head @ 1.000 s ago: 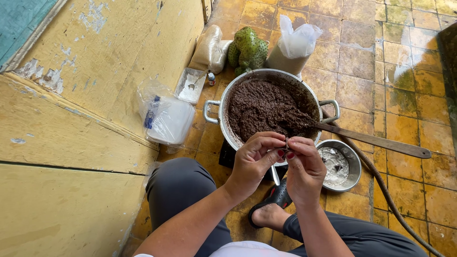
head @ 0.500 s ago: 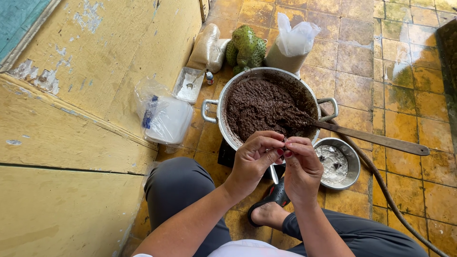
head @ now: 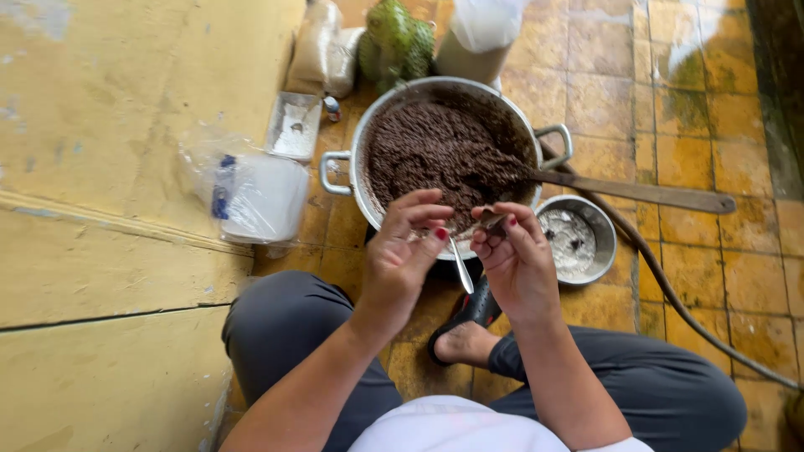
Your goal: Mixing a thick brown substance in a large pot and adding small ingredients
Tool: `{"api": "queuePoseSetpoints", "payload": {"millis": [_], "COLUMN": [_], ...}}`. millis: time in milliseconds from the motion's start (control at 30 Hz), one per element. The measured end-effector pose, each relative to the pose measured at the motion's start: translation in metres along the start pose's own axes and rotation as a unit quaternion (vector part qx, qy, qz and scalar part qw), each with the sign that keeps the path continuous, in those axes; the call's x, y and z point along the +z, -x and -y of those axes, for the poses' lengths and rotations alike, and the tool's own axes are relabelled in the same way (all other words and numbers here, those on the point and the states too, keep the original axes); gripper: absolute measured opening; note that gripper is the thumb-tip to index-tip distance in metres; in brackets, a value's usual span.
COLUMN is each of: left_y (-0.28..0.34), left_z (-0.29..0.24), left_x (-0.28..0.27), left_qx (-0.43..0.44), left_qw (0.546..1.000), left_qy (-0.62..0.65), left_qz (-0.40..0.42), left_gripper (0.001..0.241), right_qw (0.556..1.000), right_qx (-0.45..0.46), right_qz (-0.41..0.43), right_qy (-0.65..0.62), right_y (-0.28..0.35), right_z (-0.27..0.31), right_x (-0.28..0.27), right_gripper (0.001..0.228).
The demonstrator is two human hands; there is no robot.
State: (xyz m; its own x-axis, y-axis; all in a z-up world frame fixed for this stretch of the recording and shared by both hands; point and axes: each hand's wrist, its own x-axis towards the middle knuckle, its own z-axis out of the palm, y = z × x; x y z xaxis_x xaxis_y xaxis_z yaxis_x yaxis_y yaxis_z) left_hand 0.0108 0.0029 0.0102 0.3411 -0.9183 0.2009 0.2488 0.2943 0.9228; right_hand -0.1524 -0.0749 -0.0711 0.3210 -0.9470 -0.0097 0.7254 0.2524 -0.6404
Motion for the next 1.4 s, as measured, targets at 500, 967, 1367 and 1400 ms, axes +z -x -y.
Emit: {"api": "queuePoseSetpoints", "payload": {"millis": [500,967,1367,1400], "left_y": [-0.004,-0.009,-0.014,-0.012], "left_z": [-0.061,-0.039,-0.049,-0.055], "left_x": [-0.106,-0.119,-0.09,-0.09], "left_qx": [-0.035,-0.042,-0.014,0.01], "left_qw": [0.97,0.974,0.979,0.978], "left_qy": [0.021,0.012,-0.006,-0.044], "left_qz": [-0.24,-0.223,-0.202,-0.205], "left_gripper": [0.017,0.015,0.024,0.022], "right_qw": [0.853,0.488,0.657,0.665], "right_qx": [0.147,0.267,-0.173,-0.187], "right_qz": [-0.439,-0.313,-0.154,-0.085], "right_qy": [0.243,0.77,0.718,0.718], "right_y": [-0.048,-0.081,-0.023,-0.012], "right_z": [-0.034,-0.04,-0.031,-0.033], "right_x": [-0.266,-0.437,-0.135,-0.12], "right_gripper": [0.011,0.035,0.012,0.018]}}
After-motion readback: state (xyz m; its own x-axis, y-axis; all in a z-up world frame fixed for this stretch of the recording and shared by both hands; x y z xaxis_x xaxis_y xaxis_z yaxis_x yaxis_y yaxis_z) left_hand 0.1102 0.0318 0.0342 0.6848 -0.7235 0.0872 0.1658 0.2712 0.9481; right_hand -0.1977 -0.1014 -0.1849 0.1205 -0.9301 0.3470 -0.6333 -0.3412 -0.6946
